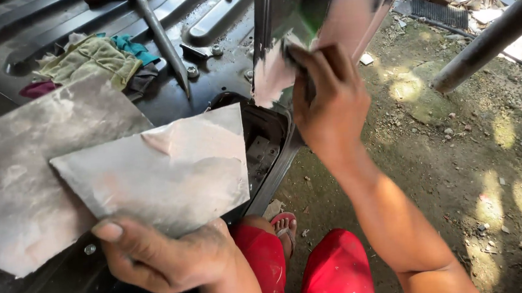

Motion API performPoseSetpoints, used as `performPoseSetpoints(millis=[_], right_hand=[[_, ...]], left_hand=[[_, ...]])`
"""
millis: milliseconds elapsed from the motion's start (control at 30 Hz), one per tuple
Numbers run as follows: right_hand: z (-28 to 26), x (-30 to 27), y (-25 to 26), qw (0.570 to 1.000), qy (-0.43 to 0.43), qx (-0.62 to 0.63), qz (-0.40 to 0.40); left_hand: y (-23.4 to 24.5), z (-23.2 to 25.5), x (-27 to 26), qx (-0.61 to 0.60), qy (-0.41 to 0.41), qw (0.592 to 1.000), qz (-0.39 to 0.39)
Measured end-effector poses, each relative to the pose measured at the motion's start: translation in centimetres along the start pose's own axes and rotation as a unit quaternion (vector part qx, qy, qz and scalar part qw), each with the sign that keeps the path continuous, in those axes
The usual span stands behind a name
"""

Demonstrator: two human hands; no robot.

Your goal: The person sands a pink filler patch on a car door using a sanding block. They switch between different sanding blocks to smooth the surface around the door's edge and frame.

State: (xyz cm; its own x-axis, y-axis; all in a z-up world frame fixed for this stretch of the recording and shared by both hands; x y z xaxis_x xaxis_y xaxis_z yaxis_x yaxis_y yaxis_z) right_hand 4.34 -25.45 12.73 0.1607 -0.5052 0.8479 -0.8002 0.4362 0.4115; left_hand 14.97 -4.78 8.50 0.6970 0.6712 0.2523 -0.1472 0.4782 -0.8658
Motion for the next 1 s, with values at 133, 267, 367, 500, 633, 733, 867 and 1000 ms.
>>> performPoseSetpoints(millis=[133,267,367,500,633,733,867,1000], right_hand=[[1.0,-2.3,-0.5,1.0,-0.019,-0.007,-0.012],[1.3,-0.7,0.8,0.999,-0.006,0.046,-0.014],[0.6,1.8,1.6,0.996,-0.006,0.074,-0.059],[0.2,3.6,1.5,0.991,-0.005,0.063,-0.117],[0.2,2.8,0.7,0.989,-0.002,0.066,-0.132],[0.9,0.8,-0.6,0.994,0.002,0.06,-0.096],[3.0,-2.8,-3.0,0.999,-0.015,-0.002,0.03],[4.6,-5.6,-5.2,0.993,0.014,0.003,0.12]], left_hand=[[0.7,-0.7,0.9,0.05,-0.008,0.998,-0.024],[-0.8,1.3,0.5,0.251,-0.319,0.886,-0.223],[-0.7,2.0,1.1,0.28,-0.328,0.874,-0.226],[-2.6,2.4,-0.8,0.381,-0.548,0.68,-0.303],[-1.6,1.8,-1.0,0.353,-0.523,0.707,-0.32],[-2.5,2.9,-1.3,0.374,-0.542,0.674,-0.336],[-3.1,3.0,-1.4,0.452,-0.506,0.605,-0.417],[-0.8,2.2,-1.6,0.499,-0.496,0.557,-0.441]])
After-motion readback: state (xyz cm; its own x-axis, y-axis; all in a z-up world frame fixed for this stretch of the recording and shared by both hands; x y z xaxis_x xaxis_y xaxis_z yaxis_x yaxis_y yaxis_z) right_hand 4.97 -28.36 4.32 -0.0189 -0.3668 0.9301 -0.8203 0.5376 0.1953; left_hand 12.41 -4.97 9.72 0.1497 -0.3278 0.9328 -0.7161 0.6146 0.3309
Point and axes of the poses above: each hand's wrist, its own x-axis towards the middle knuckle, its own y-axis out of the back of the hand, z = x × y, the point moved 6 cm from there along x, towards the middle knuckle, and after that the axes turned 15 degrees about -y, right-handed, at the moved point
